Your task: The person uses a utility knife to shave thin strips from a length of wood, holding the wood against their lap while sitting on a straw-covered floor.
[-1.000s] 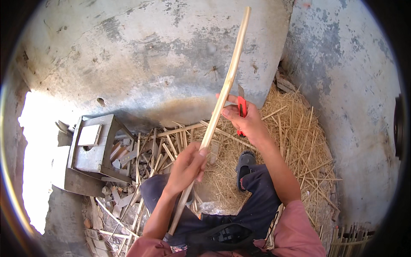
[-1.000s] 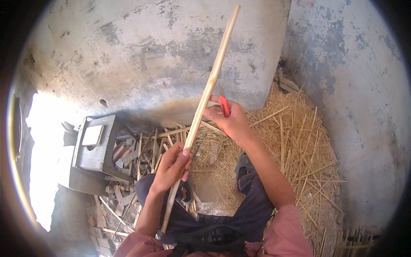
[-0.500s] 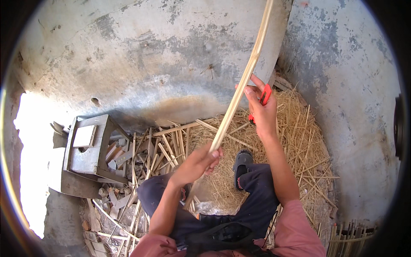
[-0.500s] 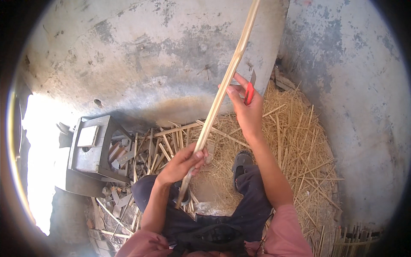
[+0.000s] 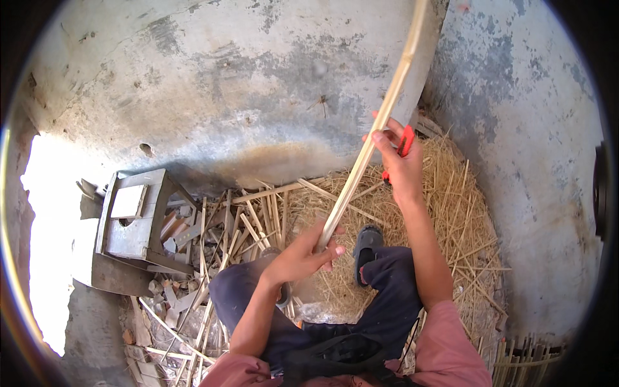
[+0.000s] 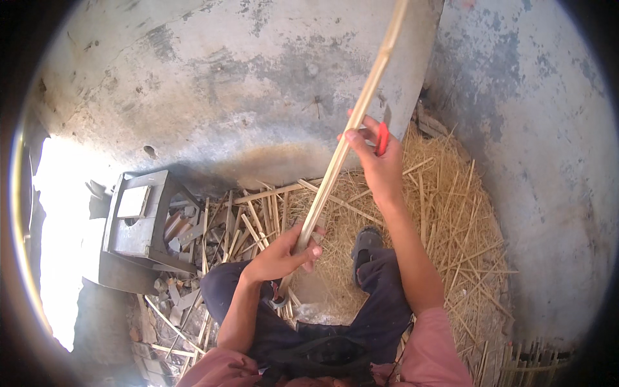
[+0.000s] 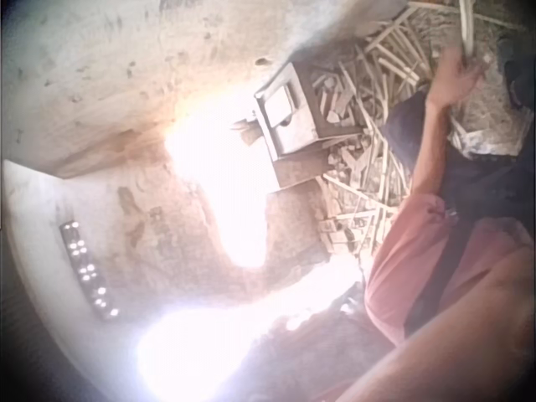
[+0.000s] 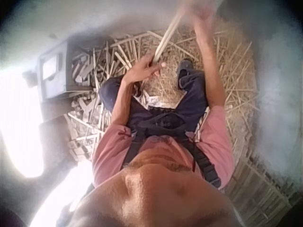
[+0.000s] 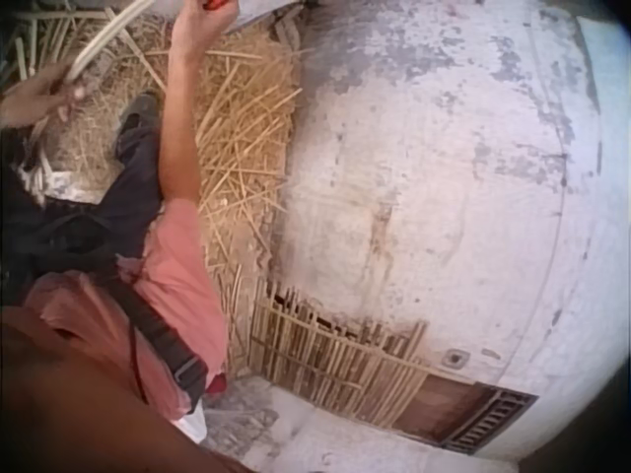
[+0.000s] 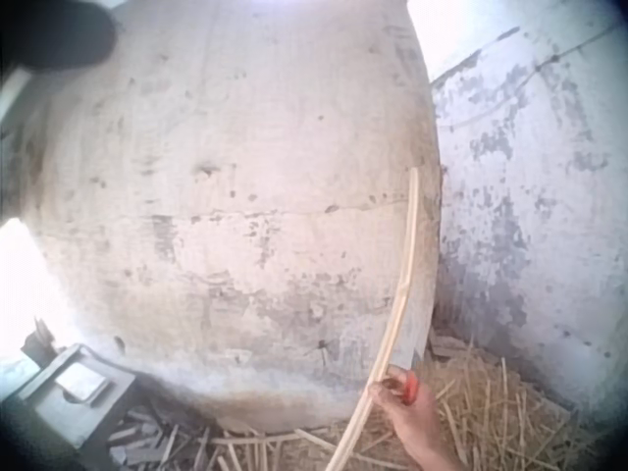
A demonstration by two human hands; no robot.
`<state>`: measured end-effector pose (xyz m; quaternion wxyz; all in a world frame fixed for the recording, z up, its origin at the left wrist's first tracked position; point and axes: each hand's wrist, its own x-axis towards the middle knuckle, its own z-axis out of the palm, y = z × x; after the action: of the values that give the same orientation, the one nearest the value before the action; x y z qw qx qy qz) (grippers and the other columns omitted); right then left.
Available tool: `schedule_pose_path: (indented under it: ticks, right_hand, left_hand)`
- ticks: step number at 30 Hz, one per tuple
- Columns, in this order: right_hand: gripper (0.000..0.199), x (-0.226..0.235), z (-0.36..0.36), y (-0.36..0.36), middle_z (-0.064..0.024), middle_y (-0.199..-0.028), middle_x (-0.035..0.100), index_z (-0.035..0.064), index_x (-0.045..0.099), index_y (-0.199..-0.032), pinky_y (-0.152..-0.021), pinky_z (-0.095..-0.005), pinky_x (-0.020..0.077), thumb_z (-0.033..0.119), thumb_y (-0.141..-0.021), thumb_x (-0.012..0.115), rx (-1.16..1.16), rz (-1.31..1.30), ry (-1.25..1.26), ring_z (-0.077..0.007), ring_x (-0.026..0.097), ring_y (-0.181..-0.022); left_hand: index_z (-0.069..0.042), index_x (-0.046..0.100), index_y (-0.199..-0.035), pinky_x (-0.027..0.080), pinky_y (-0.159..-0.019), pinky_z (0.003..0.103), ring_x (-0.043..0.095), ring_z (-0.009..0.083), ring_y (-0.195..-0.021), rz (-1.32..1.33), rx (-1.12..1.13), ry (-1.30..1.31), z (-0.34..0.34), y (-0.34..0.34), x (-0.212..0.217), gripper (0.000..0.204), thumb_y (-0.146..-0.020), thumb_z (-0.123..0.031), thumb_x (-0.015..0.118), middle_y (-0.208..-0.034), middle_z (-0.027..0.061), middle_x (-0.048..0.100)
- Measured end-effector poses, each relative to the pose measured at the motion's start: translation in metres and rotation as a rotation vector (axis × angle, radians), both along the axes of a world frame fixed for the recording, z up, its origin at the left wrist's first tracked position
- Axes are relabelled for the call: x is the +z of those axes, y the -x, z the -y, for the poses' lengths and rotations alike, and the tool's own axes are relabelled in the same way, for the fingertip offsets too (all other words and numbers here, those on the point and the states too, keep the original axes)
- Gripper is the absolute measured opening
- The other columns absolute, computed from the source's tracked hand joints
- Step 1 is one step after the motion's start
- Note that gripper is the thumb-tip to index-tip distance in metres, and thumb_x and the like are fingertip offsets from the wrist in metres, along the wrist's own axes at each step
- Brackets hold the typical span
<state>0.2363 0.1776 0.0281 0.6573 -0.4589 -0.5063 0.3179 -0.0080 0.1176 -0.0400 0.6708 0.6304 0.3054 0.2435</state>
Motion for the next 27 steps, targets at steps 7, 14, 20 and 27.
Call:
schedule_pose_path:
  ticks: [7,14,20,27]
  right_hand:
    - [0.049,-0.007,-0.001,-0.005,-0.0033,-0.091,0.075,-0.0006,0.061,-0.142,-0.061,-0.0237,0.0407,0.026,-0.102,0.070,-0.001,0.103,0.036,-0.0038,0.055,-0.068]
    - [0.036,-0.033,0.014,0.015,-0.0052,-0.080,0.068,0.0074,0.063,-0.121,-0.062,-0.0322,0.0459,0.034,-0.099,0.070,0.170,0.495,-0.035,-0.0156,0.060,-0.065]
    - [0.025,-0.024,0.042,0.044,-0.0094,-0.090,0.073,0.0084,0.068,-0.111,-0.066,-0.0363,0.0579,0.029,-0.098,0.074,0.260,0.759,-0.186,-0.0255,0.076,-0.078]
    - [0.024,-0.024,0.044,0.051,-0.0081,-0.096,0.073,0.0107,0.068,-0.110,-0.064,-0.0399,0.0576,0.021,-0.090,0.078,0.267,0.929,-0.280,-0.0287,0.074,-0.077]
  left_hand:
    - [-0.007,0.064,-0.124,0.032,-0.059,0.022,0.042,0.0030,-0.067,0.074,0.234,-0.012,0.002,0.001,0.009,0.032,-0.105,-0.031,0.070,-0.080,-0.0077,0.049]
    - [-0.004,0.061,-0.126,0.033,-0.061,0.021,0.045,0.0023,-0.068,0.196,0.401,-0.126,0.001,-0.002,0.006,0.035,-0.098,-0.019,0.076,-0.077,-0.0081,0.048]
    - [-0.003,0.054,-0.130,0.043,-0.066,0.022,0.052,0.0044,-0.074,0.310,0.463,-0.121,-0.002,0.002,0.004,0.043,-0.096,-0.012,0.079,-0.084,-0.0041,0.056]
    - [-0.005,0.031,-0.146,0.041,-0.060,0.020,0.054,0.0021,-0.069,0.362,0.508,-0.208,-0.004,-0.004,-0.006,0.063,-0.101,-0.016,0.074,-0.093,0.0007,0.065]
